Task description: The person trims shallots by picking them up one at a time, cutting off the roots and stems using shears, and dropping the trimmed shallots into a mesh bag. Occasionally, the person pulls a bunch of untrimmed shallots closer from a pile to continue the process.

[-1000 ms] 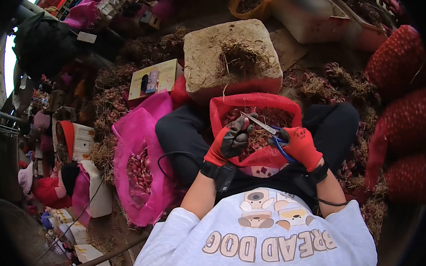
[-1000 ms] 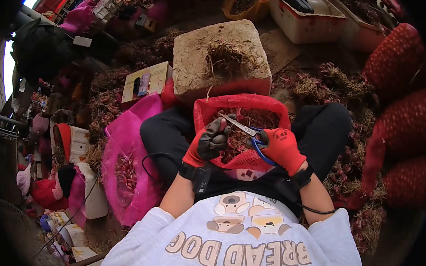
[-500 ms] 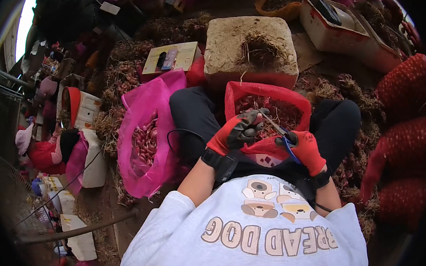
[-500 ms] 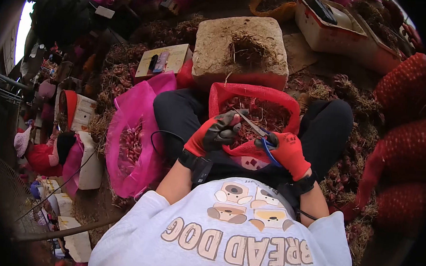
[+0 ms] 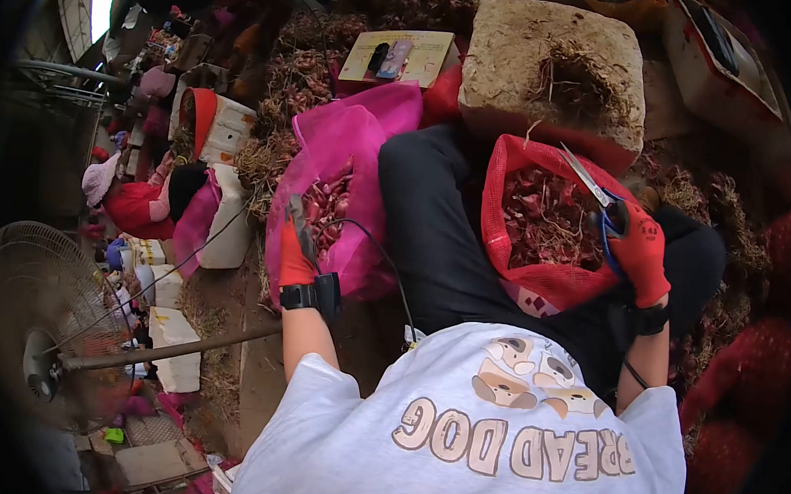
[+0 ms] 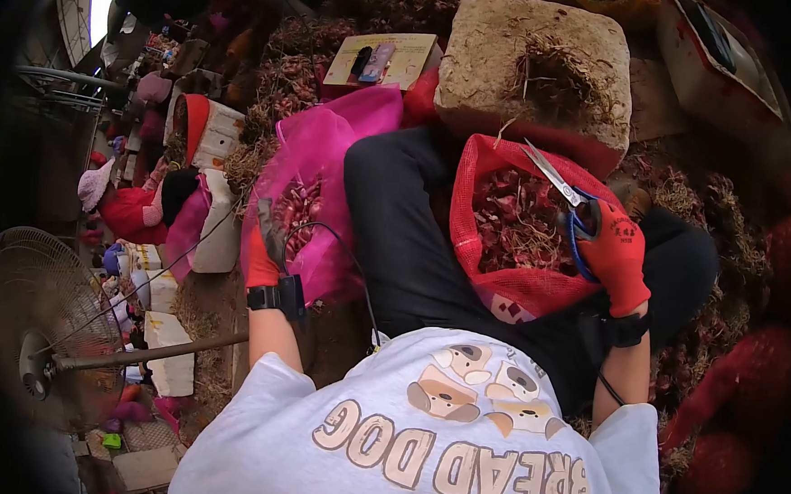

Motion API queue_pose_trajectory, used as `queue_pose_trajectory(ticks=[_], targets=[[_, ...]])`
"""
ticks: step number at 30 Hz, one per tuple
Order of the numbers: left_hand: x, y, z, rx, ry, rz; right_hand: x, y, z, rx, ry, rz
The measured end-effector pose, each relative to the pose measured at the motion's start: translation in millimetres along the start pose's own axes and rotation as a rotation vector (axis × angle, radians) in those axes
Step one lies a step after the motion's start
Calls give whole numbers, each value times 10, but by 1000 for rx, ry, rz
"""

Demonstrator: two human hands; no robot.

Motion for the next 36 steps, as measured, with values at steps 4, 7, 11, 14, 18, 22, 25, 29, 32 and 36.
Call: queue_pose_trajectory(ticks=[4,7,11,14,18,22,25,29,32,36], targets=[[74,33,17,-37,100,70,-87,-53,76,14,-86,-51],[307,-1,344,91,-131,17,-80,-45,109,22,-75,34],[-215,-1408,1092,39,-308,-270,-19,28,242,122,-170,90],[-853,-2600,1009,88,-45,-812,-59,7,305,131,-209,99],[-1197,-3537,135,421,-292,-1065,-115,-10,394,11,-276,107],[-1041,-3892,-531,1109,-520,-957,-167,-43,516,-14,-330,79],[-1039,-4025,-840,1390,-578,-975,-167,-67,505,-37,-332,33],[-1060,-4043,-979,1365,-608,-966,-134,-130,481,3,-306,-1],[-949,-3945,-825,967,-421,-972,-150,-126,480,-61,-294,58],[-1056,-3675,-561,235,76,-1148,-111,-90,324,358,-346,-51]])
Point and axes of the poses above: each hand's wrist, its own x-axis towards the middle knuckle, its own y-axis out of the back of the hand, z = x × y, the point moved 6 cm from there along x, towards the middle knuckle, and after that the axes turned 2 degrees about -z, right-handed, at the moved point
